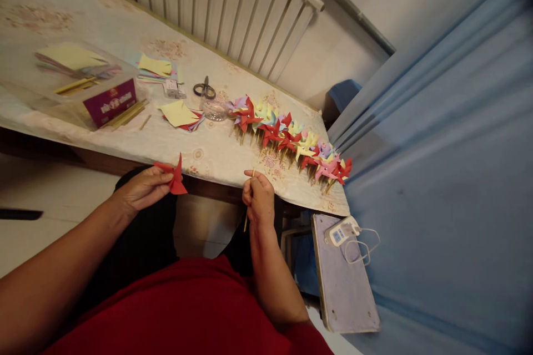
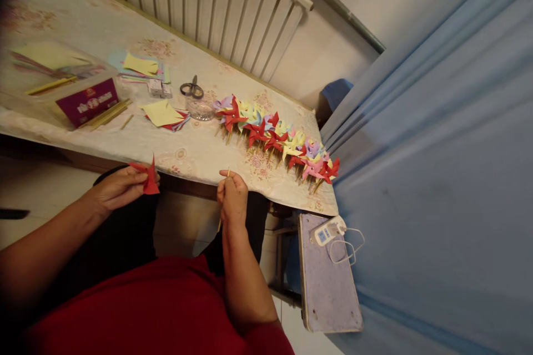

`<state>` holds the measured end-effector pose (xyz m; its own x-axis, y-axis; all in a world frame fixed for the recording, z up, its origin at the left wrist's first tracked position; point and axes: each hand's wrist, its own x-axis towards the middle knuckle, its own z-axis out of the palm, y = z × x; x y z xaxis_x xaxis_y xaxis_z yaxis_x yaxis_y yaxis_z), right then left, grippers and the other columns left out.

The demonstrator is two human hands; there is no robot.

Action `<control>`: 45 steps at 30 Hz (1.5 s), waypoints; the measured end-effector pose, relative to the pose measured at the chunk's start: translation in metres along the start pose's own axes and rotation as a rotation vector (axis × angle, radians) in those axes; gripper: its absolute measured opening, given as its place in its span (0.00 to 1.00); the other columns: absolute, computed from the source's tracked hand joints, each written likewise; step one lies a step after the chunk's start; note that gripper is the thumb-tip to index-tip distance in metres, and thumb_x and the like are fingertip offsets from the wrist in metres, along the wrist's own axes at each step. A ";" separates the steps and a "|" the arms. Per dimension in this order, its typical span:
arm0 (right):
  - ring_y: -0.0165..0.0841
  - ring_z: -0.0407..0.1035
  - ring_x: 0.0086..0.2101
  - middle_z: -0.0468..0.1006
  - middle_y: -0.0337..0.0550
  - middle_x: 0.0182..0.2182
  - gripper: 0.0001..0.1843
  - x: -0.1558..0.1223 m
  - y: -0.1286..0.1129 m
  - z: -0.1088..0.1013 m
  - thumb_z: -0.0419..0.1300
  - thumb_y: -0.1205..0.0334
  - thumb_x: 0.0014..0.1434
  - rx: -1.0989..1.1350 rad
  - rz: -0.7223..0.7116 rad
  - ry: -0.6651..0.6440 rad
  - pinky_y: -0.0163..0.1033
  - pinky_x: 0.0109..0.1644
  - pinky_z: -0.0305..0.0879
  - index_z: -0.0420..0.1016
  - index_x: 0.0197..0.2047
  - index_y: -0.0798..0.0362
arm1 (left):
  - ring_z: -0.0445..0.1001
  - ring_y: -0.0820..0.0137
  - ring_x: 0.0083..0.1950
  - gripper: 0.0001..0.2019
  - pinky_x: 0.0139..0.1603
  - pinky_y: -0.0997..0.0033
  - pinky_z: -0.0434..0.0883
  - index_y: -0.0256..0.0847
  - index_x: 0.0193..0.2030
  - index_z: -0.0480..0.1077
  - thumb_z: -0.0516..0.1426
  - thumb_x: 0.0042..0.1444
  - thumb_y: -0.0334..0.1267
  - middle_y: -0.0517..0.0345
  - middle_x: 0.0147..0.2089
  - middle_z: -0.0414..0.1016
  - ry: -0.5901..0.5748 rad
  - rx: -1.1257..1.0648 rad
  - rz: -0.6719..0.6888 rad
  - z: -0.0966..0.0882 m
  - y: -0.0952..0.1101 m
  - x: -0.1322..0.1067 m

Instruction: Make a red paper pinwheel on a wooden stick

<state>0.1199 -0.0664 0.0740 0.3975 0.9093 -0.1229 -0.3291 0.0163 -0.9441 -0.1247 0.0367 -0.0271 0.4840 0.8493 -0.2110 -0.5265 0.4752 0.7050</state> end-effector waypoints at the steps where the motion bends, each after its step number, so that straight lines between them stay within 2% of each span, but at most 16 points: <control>1: 0.19 0.44 0.10 0.63 0.25 0.13 0.10 0.000 0.000 0.000 0.54 0.62 0.52 -0.004 0.000 -0.004 0.28 0.15 0.36 0.71 0.37 0.54 | 0.81 0.67 0.31 0.16 0.37 0.71 0.79 0.32 0.33 0.79 0.74 0.35 0.30 0.47 0.31 0.82 -0.002 0.000 0.006 0.000 0.000 0.000; 15: 0.20 0.42 0.11 0.59 0.24 0.11 0.07 0.001 0.000 -0.001 0.55 0.57 0.54 -0.033 -0.005 -0.013 0.28 0.14 0.36 0.69 0.32 0.52 | 0.80 0.67 0.30 0.17 0.37 0.71 0.80 0.32 0.32 0.79 0.74 0.32 0.29 0.49 0.30 0.82 0.050 -0.005 -0.008 0.004 0.001 -0.002; 22: 0.19 0.42 0.11 0.63 0.25 0.13 0.09 0.002 0.002 -0.002 0.56 0.60 0.51 0.000 -0.002 -0.020 0.28 0.15 0.36 0.72 0.36 0.53 | 0.80 0.68 0.30 0.16 0.36 0.71 0.79 0.30 0.34 0.78 0.72 0.35 0.25 0.48 0.31 0.82 0.075 -0.038 -0.021 0.003 0.001 -0.001; 27: 0.19 0.42 0.11 0.59 0.24 0.12 0.09 0.001 0.001 -0.002 0.56 0.56 0.53 -0.009 -0.005 -0.005 0.29 0.15 0.35 0.70 0.33 0.53 | 0.80 0.69 0.30 0.17 0.36 0.71 0.79 0.32 0.34 0.77 0.72 0.34 0.23 0.50 0.31 0.82 0.096 -0.048 -0.017 0.004 0.001 -0.002; 35: 0.19 0.43 0.11 0.66 0.25 0.14 0.12 0.000 0.002 -0.004 0.55 0.62 0.50 0.030 -0.005 -0.025 0.29 0.16 0.36 0.71 0.39 0.54 | 0.79 0.69 0.30 0.16 0.37 0.71 0.79 0.33 0.34 0.77 0.70 0.35 0.22 0.50 0.31 0.82 0.111 -0.043 -0.019 0.006 0.002 -0.003; 40: 0.19 0.43 0.11 0.68 0.26 0.15 0.08 0.001 0.004 -0.005 0.56 0.63 0.50 0.074 -0.011 -0.009 0.29 0.16 0.37 0.68 0.36 0.52 | 0.79 0.68 0.30 0.13 0.37 0.71 0.79 0.30 0.33 0.77 0.69 0.37 0.23 0.48 0.30 0.81 0.102 -0.005 -0.025 0.008 0.002 -0.003; 45: 0.18 0.47 0.11 0.71 0.29 0.18 0.08 0.002 0.006 -0.007 0.59 0.59 0.52 0.072 -0.012 0.011 0.29 0.16 0.38 0.69 0.34 0.54 | 0.79 0.70 0.31 0.14 0.38 0.72 0.78 0.33 0.35 0.77 0.68 0.38 0.21 0.50 0.31 0.82 0.127 -0.034 -0.030 0.007 0.002 -0.003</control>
<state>0.1249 -0.0670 0.0660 0.4113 0.9041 -0.1156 -0.3853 0.0575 -0.9210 -0.1228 0.0334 -0.0199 0.4085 0.8559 -0.3171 -0.5373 0.5063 0.6745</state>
